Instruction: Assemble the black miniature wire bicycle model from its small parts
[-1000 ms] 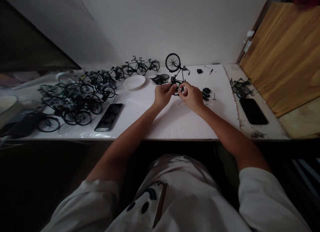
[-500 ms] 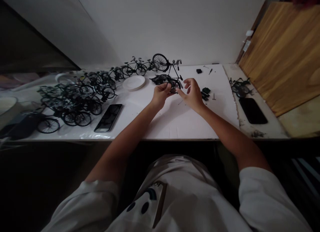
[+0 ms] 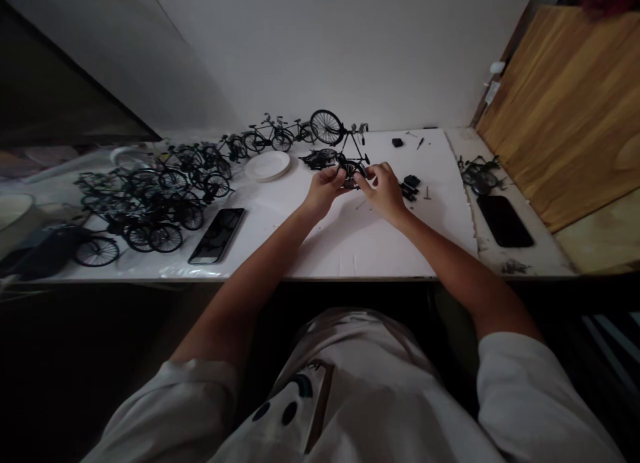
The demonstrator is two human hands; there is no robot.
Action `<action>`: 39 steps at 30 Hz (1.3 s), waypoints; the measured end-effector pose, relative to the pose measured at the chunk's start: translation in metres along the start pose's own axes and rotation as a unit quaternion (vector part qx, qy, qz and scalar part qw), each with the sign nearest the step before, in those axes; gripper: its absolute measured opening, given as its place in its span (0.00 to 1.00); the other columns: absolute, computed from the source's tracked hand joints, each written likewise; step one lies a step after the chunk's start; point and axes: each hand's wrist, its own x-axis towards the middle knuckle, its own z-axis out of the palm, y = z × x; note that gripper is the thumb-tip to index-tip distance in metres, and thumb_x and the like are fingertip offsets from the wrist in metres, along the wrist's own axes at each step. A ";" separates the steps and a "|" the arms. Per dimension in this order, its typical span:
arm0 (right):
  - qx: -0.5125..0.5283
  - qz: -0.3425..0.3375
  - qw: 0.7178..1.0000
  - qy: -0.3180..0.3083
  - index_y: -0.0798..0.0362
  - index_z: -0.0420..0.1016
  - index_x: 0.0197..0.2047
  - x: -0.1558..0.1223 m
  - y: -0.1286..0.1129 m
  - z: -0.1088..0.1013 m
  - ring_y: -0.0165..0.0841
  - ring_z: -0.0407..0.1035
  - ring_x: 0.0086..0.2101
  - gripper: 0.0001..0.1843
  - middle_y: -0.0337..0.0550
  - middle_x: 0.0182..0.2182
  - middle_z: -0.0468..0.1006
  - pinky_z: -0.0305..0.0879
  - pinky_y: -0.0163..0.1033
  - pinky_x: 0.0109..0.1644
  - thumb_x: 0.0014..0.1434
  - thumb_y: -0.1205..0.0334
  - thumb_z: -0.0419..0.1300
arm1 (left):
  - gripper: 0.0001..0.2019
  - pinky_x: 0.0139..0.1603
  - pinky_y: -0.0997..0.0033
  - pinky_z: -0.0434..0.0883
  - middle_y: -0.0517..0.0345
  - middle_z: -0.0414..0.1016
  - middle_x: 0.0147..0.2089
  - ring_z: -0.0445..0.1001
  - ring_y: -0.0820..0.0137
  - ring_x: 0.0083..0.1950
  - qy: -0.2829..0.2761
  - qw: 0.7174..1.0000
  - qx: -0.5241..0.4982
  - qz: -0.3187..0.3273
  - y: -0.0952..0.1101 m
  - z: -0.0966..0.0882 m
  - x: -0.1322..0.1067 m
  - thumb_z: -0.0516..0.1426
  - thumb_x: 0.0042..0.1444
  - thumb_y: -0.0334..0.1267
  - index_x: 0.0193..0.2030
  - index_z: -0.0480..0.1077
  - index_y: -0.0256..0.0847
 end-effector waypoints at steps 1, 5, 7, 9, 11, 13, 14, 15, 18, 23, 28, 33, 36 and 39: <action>0.000 0.001 1.000 -0.002 0.47 0.72 0.38 0.000 0.000 0.000 0.37 0.70 0.37 0.16 0.43 0.41 0.74 0.73 0.48 0.50 0.69 0.45 0.68 | 0.22 0.51 0.65 0.83 0.51 0.87 0.41 0.85 0.68 0.43 -0.001 1.000 -0.001 -0.003 0.000 0.000 0.000 0.72 0.62 0.58 0.42 0.78 0.39; 0.000 0.002 1.000 -0.011 0.46 0.70 0.36 0.004 0.004 -0.001 0.37 0.70 0.37 0.16 0.43 0.38 0.74 0.73 0.49 0.52 0.69 0.48 0.69 | 0.21 0.51 0.65 0.83 0.49 0.87 0.41 0.86 0.67 0.44 -0.006 1.000 0.001 -0.020 0.000 0.000 0.001 0.71 0.64 0.57 0.41 0.78 0.39; 0.007 0.004 1.000 -0.013 0.47 0.71 0.36 0.006 0.007 -0.001 0.38 0.71 0.38 0.15 0.43 0.39 0.75 0.73 0.49 0.53 0.69 0.49 0.68 | 0.20 0.51 0.65 0.83 0.49 0.87 0.41 0.87 0.66 0.45 -0.014 1.000 -0.001 -0.026 0.000 0.000 0.001 0.71 0.64 0.55 0.42 0.79 0.38; 0.014 0.009 1.000 -0.015 0.47 0.72 0.38 0.007 0.009 -0.001 0.38 0.72 0.38 0.15 0.44 0.40 0.76 0.73 0.49 0.53 0.69 0.48 0.68 | 0.18 0.52 0.64 0.82 0.48 0.87 0.42 0.87 0.66 0.46 -0.023 0.999 -0.005 -0.028 -0.001 0.000 0.001 0.72 0.64 0.53 0.43 0.79 0.38; 0.016 0.014 1.000 -0.017 0.47 0.72 0.38 0.008 0.011 -0.001 0.38 0.72 0.39 0.15 0.44 0.40 0.76 0.73 0.49 0.53 0.69 0.47 0.68 | 0.18 0.53 0.64 0.82 0.49 0.88 0.43 0.87 0.65 0.47 -0.027 0.999 -0.004 -0.029 -0.001 0.000 0.000 0.72 0.63 0.52 0.43 0.79 0.38; 0.016 0.014 1.000 -0.020 0.47 0.72 0.38 0.008 0.012 -0.001 0.38 0.73 0.39 0.15 0.44 0.40 0.76 0.73 0.49 0.53 0.70 0.47 0.67 | 0.18 0.54 0.63 0.82 0.49 0.87 0.43 0.87 0.66 0.47 -0.025 0.999 0.000 -0.029 -0.002 0.000 0.000 0.72 0.63 0.52 0.43 0.79 0.38; 0.017 0.012 1.000 -0.021 0.47 0.72 0.38 0.007 0.012 -0.001 0.38 0.73 0.40 0.15 0.44 0.39 0.76 0.73 0.49 0.53 0.70 0.47 0.67 | 0.18 0.54 0.63 0.81 0.49 0.87 0.43 0.87 0.66 0.46 -0.023 0.999 0.001 -0.027 -0.002 0.000 0.000 0.72 0.63 0.52 0.42 0.79 0.38; 0.016 0.011 1.000 -0.022 0.47 0.71 0.38 0.007 0.012 -0.001 0.38 0.72 0.40 0.15 0.44 0.39 0.75 0.72 0.48 0.53 0.70 0.47 0.67 | 0.18 0.54 0.63 0.81 0.49 0.87 0.43 0.87 0.66 0.46 -0.022 0.999 0.000 -0.026 -0.002 -0.001 0.000 0.72 0.63 0.53 0.43 0.80 0.39; 0.011 0.011 1.000 -0.023 0.47 0.71 0.38 0.007 0.011 -0.001 0.39 0.72 0.40 0.19 0.45 0.39 0.75 0.72 0.48 0.53 0.72 0.42 0.65 | 0.21 0.54 0.63 0.81 0.49 0.88 0.44 0.86 0.66 0.47 -0.029 0.999 -0.008 -0.026 -0.002 -0.002 0.000 0.73 0.61 0.56 0.44 0.80 0.39; -0.013 -0.016 1.000 -0.007 0.46 0.70 0.39 0.006 0.013 0.000 0.39 0.71 0.40 0.22 0.46 0.41 0.75 0.73 0.50 0.53 0.74 0.37 0.59 | 0.27 0.57 0.61 0.80 0.47 0.88 0.47 0.86 0.64 0.50 -0.038 0.999 -0.016 -0.017 -0.003 -0.003 0.000 0.75 0.53 0.62 0.44 0.81 0.39; -0.052 -0.039 0.998 0.026 0.46 0.71 0.48 0.003 0.014 -0.002 0.40 0.71 0.41 0.16 0.49 0.47 0.75 0.75 0.51 0.54 0.74 0.43 0.60 | 0.30 0.53 0.63 0.80 0.49 0.88 0.44 0.86 0.64 0.47 -0.020 1.000 -0.006 0.001 -0.004 0.000 0.001 0.77 0.49 0.65 0.42 0.82 0.39; -0.094 -0.069 0.992 0.049 0.45 0.73 0.47 0.002 -0.003 -0.014 0.43 0.72 0.46 0.06 0.48 0.44 0.76 0.75 0.52 0.55 0.72 0.54 0.62 | 0.27 0.42 0.70 0.76 0.51 0.85 0.35 0.82 0.68 0.38 0.029 0.997 0.056 0.049 -0.006 0.005 0.003 0.75 0.52 0.64 0.35 0.82 0.39; -0.107 -0.094 0.990 0.021 0.46 0.77 0.45 0.002 -0.014 -0.019 0.45 0.72 0.47 0.01 0.46 0.40 0.77 0.74 0.53 0.57 0.70 0.60 0.63 | 0.26 0.36 0.70 0.72 0.54 0.81 0.30 0.78 0.69 0.34 0.031 0.989 0.103 0.100 -0.007 0.006 0.002 0.73 0.56 0.62 0.28 0.77 0.39; -0.110 -0.117 0.987 -0.007 0.47 0.79 0.43 0.002 -0.019 -0.020 0.45 0.72 0.47 0.03 0.45 0.38 0.79 0.73 0.54 0.59 0.69 0.64 0.63 | 0.25 0.33 0.71 0.68 0.56 0.78 0.28 0.76 0.70 0.33 0.043 0.980 0.146 0.125 -0.005 0.006 -0.001 0.73 0.58 0.57 0.24 0.73 0.40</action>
